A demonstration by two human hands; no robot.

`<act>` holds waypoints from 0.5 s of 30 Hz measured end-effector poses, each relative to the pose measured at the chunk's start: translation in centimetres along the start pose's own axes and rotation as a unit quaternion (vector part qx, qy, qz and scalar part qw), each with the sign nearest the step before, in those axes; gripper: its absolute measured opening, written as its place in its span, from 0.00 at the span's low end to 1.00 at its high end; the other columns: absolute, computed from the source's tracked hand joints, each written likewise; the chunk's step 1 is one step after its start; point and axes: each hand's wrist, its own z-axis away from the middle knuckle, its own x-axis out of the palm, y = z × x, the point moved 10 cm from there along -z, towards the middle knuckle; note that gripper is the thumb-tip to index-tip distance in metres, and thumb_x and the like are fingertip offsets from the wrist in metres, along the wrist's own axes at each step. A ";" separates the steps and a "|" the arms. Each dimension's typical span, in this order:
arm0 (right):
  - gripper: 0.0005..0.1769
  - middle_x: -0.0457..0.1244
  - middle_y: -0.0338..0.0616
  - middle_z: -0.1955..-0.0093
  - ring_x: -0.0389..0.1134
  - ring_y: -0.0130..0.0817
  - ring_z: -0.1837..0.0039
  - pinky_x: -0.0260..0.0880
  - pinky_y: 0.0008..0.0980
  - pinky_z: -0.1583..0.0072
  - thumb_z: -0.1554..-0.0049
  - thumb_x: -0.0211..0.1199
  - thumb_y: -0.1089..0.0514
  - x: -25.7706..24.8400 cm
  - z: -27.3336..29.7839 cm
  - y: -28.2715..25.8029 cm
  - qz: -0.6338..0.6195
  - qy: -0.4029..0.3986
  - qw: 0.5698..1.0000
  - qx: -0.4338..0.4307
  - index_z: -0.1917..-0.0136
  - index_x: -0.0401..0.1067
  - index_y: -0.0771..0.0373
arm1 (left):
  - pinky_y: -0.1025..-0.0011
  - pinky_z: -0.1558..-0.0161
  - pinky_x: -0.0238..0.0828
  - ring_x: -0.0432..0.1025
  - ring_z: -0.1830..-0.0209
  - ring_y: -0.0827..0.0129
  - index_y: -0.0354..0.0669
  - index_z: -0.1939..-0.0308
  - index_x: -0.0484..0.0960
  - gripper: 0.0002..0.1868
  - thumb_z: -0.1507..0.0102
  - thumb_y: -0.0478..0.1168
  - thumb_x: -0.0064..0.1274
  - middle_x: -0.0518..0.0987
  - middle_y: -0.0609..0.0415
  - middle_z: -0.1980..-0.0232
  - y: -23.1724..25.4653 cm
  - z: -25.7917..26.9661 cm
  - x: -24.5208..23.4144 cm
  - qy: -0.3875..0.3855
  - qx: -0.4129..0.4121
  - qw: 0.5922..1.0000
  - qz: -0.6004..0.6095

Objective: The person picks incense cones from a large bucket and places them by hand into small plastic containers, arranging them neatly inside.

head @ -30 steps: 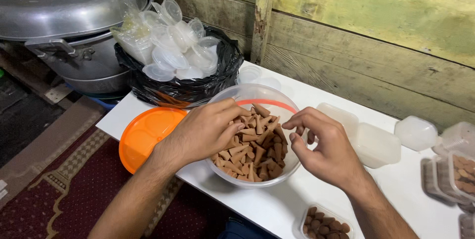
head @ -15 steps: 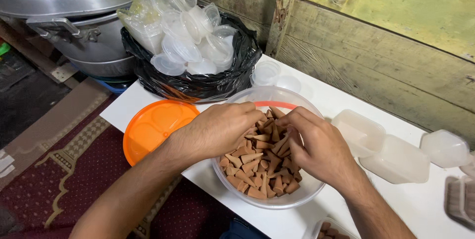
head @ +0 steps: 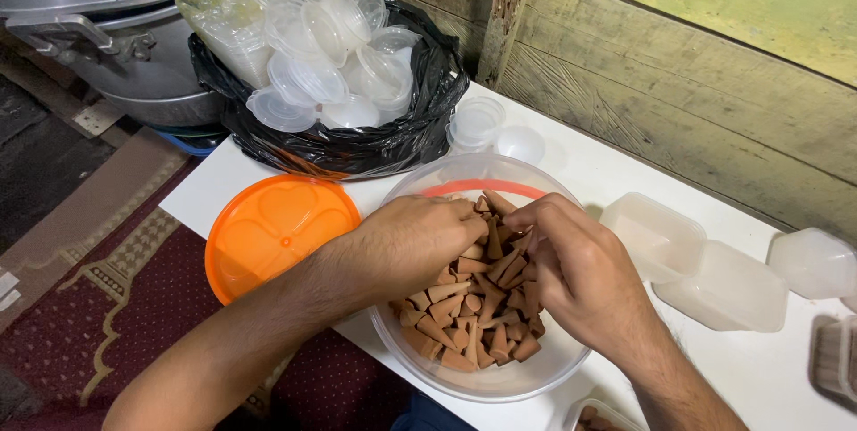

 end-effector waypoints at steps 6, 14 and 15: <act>0.24 0.71 0.39 0.50 0.71 0.33 0.53 0.70 0.34 0.46 0.46 0.45 0.70 -0.2 0.1 1.5 -0.033 0.019 0.998 0.057 0.39 0.68 0.60 | 0.51 0.65 0.75 0.77 0.57 0.49 0.46 0.54 0.79 0.16 0.45 0.29 0.54 0.78 0.49 0.52 2.2 0.1 -0.3 -0.026 0.032 0.999 -0.008; 0.24 0.71 0.42 0.52 0.71 0.33 0.55 0.71 0.32 0.51 0.45 0.45 0.70 -0.6 0.2 1.5 -0.075 0.034 0.993 0.082 0.37 0.65 0.63 | 0.52 0.62 0.76 0.76 0.55 0.54 0.46 0.54 0.81 0.13 0.40 0.27 0.52 0.76 0.50 0.50 3.4 -1.2 0.8 -0.143 0.017 0.989 -0.028; 0.23 0.71 0.43 0.52 0.71 0.33 0.55 0.70 0.33 0.51 0.45 0.45 0.70 -0.6 0.1 1.6 -0.074 0.035 0.993 0.086 0.37 0.65 0.62 | 0.54 0.63 0.77 0.77 0.57 0.56 0.47 0.56 0.83 0.14 0.42 0.27 0.55 0.76 0.51 0.51 3.3 -1.5 1.2 -0.138 0.019 0.989 -0.050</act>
